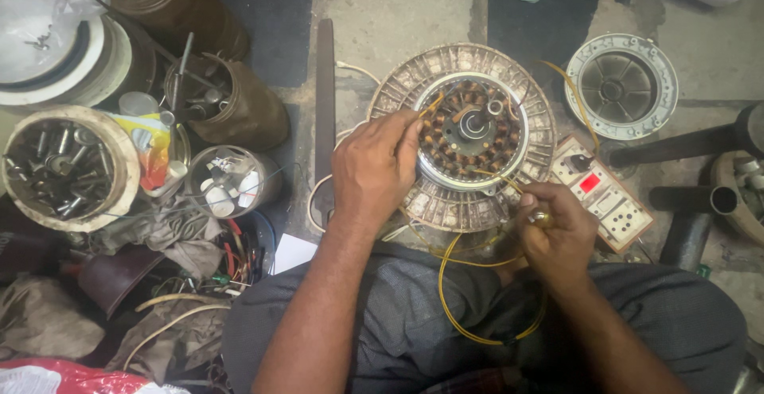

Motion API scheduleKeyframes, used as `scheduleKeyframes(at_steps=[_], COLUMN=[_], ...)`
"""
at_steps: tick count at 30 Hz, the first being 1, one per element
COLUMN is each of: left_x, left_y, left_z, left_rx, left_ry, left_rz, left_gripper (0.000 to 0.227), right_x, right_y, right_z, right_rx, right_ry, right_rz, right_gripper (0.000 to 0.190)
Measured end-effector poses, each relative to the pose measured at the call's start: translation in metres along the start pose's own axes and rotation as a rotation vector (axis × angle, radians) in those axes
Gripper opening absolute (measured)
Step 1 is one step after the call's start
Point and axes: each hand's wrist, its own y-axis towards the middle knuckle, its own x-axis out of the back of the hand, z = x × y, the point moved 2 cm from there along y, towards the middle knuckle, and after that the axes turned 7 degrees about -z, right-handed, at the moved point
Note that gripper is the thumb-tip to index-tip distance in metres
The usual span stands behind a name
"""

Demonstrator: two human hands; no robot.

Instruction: The person sits on the floor and uses a yellow test probe to check electrical continuity on the copper windings of a disassembled motor stator. They systematically touch the probe to various points on the stator while holding a wire, likely testing for faults or connections.

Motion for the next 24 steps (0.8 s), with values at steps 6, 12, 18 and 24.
scheduleKeyframes(at_steps=[6,12,18,24], left_x=[0.0006,0.0006,0.0012,0.0002], left_y=[0.0001,-0.0001,0.001,0.0008], left_z=[-0.0001,-0.0002,-0.0016,-0.0009], left_rx=[-0.009,-0.007,-0.01,-0.013], left_ry=[0.005,0.009,0.0,-0.013], left_rz=[0.002,0.006,0.0,-0.01], left_gripper=[0.012,0.012,0.011,0.01], right_x=[-0.0003,0.0004,-0.0012,0.0052], right_y=[-0.0014,0.0003,0.0012,-0.0035], right_z=[-0.0018,0.0001,0.0044,0.0016], right_rx=[-0.018,0.033,0.04,0.028], right_ry=[0.012,-0.006,-0.016,-0.076], right_rz=[-0.025,-0.018,-0.031,-0.08], right_gripper=[0.008,0.007,0.006,0.008])
